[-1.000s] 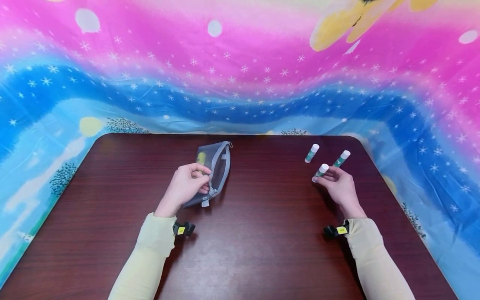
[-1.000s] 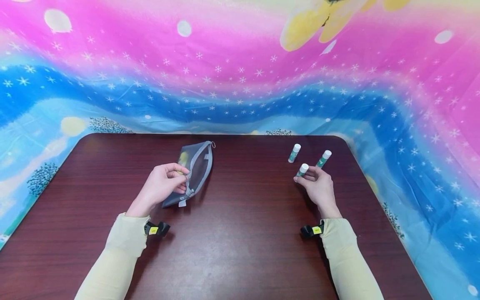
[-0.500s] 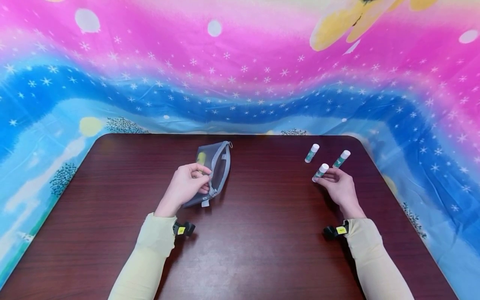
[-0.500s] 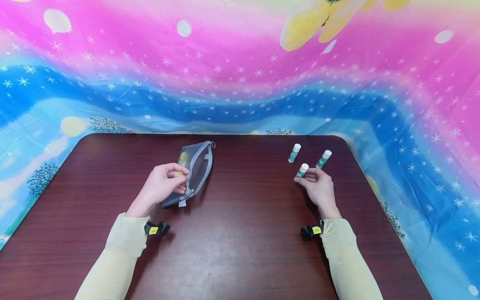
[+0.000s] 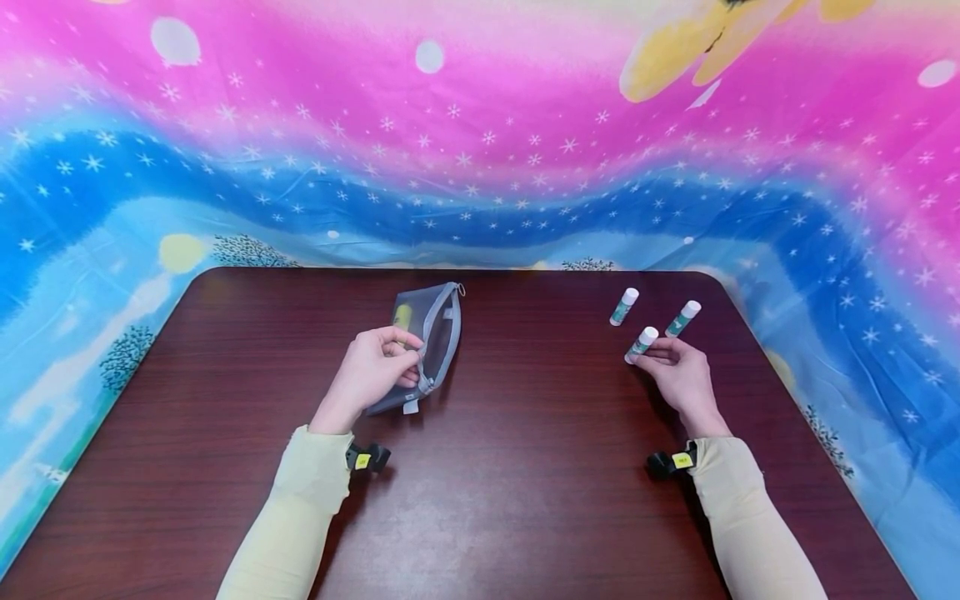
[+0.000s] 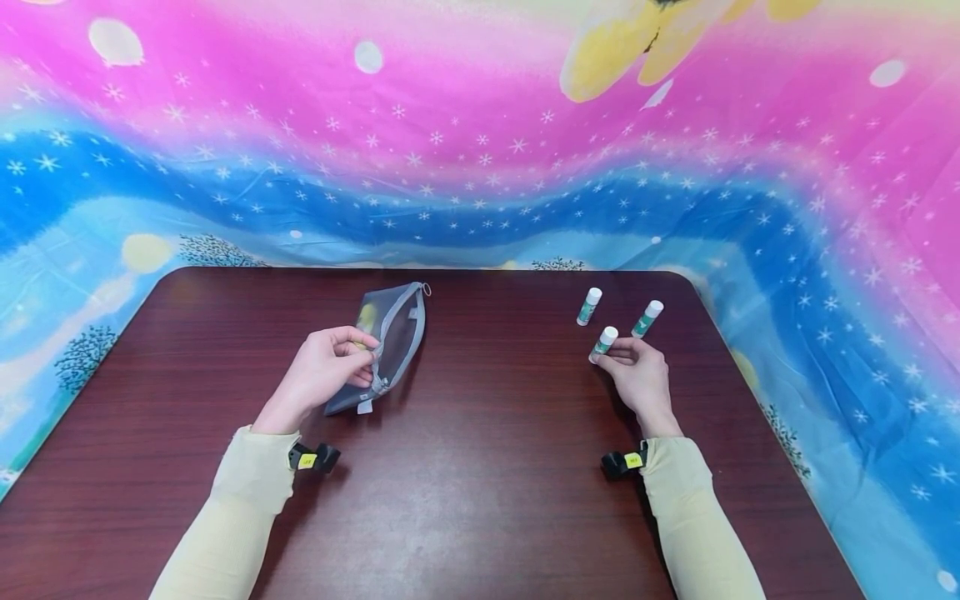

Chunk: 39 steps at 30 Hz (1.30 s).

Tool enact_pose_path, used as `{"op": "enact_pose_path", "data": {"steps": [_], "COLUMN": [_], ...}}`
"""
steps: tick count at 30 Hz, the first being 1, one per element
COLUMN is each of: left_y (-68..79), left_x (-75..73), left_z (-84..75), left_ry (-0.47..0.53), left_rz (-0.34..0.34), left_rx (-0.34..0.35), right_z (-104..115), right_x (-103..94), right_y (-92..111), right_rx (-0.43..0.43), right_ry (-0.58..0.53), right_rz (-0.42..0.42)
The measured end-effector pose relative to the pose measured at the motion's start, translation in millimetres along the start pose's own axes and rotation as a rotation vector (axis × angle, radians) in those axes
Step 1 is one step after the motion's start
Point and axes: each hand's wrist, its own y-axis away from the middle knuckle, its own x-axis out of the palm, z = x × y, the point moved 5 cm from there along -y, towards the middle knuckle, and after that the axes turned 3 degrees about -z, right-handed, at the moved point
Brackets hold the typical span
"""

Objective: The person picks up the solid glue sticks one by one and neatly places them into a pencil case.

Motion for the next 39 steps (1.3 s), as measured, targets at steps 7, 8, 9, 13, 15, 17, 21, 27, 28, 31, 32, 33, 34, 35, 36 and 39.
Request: {"op": "enact_pose_path", "data": {"steps": [7,8,9,13,15,17,21,27,28,31,32,33,34,35,36,39], "left_y": [0.3,0.2,0.2,-0.1,-0.4,-0.7,-1.2,-0.7,-0.5,-0.1,0.0,0.0,0.1,0.1,0.2,0.2], "left_x": [-0.1,-0.1,-0.1,0.2,0.4,0.6,0.5,0.4,0.3,0.1,0.0,-0.1,-0.1,-0.2,-0.2,-0.3], "left_z": [0.1,0.3,0.4,0.8,0.9,0.9,0.6,-0.2,-0.3,-0.4,-0.6,-0.7,-0.8,-0.9,-1.0,-0.8], "left_ry": [-0.003,-0.004,-0.005,-0.001,0.004,0.008,0.003,-0.004,-0.005,-0.007,-0.008,-0.009,-0.010,-0.010,-0.011,-0.010], "left_rz": [0.001,0.001,0.001,0.002,0.003,0.005,0.005,0.007,0.007,0.007,0.007,0.006,0.006,0.005,0.005,0.004], "left_rx": [-0.002,-0.003,-0.004,-0.004,-0.003,-0.003,-0.002,-0.005,-0.007,-0.011,-0.012,-0.012,-0.012,-0.012,-0.011,-0.012], "right_z": [-2,-2,-1,-1,0,1,3,6,7,9,10,11,11,12,12,13], "right_x": [-0.9,-0.9,-0.9,-0.5,-0.1,0.2,0.2,1.0,1.2,1.9,2.2,2.4,2.6,2.7,2.9,3.6], "right_y": [-1,-1,0,-1,-2,-2,-2,0,0,1,1,2,2,2,2,2], "right_rx": [0.008,0.008,0.008,0.000,-0.005,-0.009,-0.010,-0.009,-0.009,-0.010,-0.012,-0.015,-0.017,-0.019,-0.021,-0.023], "right_ry": [0.016,0.016,0.016,0.003,-0.006,-0.014,-0.013,-0.015,-0.016,-0.019,-0.019,-0.017,-0.017,-0.016,-0.016,-0.019], "right_rz": [-0.007,-0.007,-0.008,-0.016,-0.024,-0.030,-0.036,-0.027,-0.026,-0.029,-0.032,-0.035,-0.037,-0.040,-0.042,-0.044]}}
